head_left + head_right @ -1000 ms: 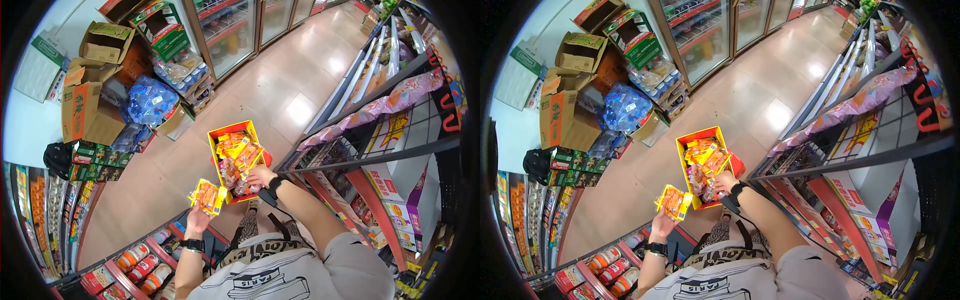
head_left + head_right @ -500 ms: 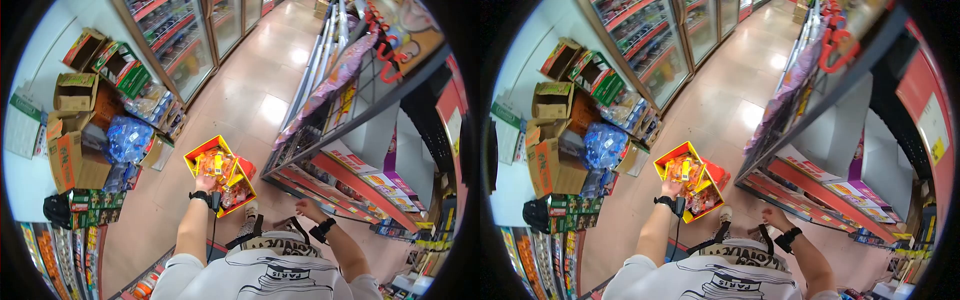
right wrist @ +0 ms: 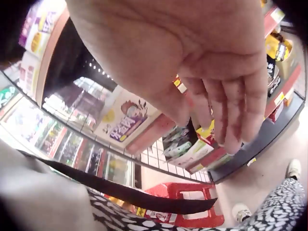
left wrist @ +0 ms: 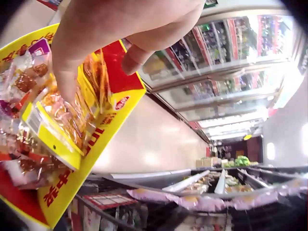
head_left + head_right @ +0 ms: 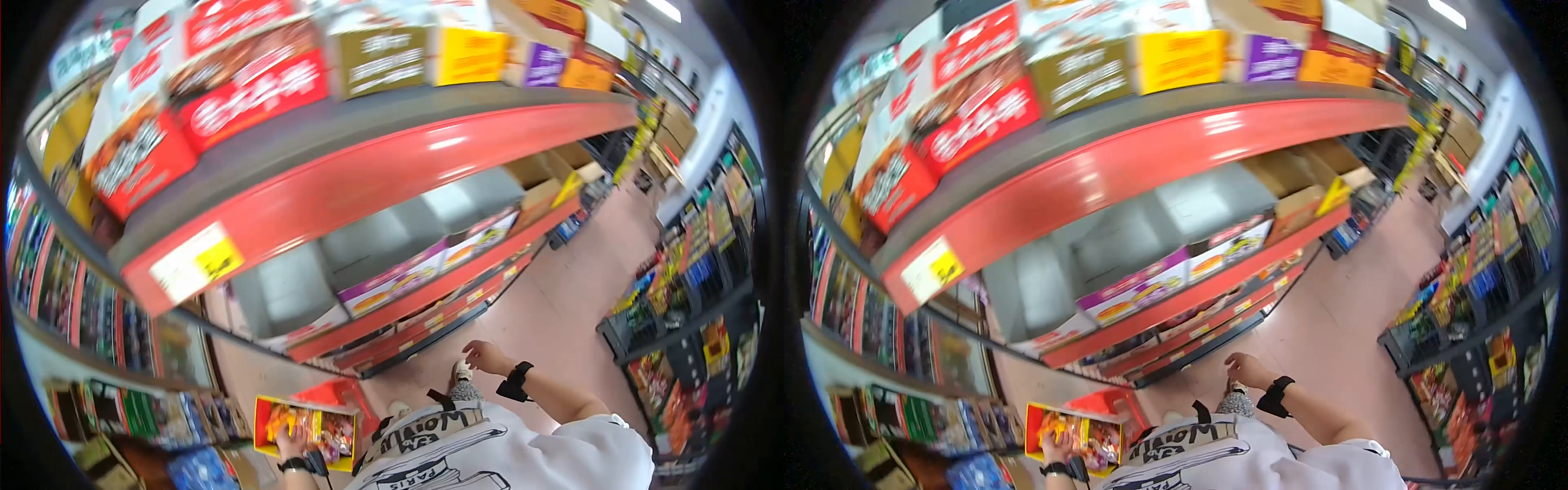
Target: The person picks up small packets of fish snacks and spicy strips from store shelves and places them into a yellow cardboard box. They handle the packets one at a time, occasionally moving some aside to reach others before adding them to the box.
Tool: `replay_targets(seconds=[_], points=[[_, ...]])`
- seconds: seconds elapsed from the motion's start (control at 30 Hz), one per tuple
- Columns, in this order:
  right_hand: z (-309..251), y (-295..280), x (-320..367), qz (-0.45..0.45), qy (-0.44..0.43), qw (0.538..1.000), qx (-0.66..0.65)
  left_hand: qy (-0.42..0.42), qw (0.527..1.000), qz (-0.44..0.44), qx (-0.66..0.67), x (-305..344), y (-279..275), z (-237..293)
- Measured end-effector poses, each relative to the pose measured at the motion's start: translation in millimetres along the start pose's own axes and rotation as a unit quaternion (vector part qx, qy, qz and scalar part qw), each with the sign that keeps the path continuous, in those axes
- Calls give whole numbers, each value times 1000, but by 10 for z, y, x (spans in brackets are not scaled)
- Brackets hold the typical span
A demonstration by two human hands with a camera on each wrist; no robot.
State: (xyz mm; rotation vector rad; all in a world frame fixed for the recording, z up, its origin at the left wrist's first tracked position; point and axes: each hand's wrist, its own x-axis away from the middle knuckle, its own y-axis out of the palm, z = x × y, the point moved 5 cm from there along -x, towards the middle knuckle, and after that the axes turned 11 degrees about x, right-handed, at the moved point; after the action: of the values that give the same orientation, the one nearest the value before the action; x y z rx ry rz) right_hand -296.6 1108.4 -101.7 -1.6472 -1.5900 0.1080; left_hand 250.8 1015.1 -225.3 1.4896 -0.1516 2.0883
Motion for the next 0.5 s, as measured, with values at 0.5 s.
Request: replay_targets(seconds=[0.5], points=[[-942,-3358,1145,627,-257,732,67,108,720,-434,-531,2644,2106,-1528]])
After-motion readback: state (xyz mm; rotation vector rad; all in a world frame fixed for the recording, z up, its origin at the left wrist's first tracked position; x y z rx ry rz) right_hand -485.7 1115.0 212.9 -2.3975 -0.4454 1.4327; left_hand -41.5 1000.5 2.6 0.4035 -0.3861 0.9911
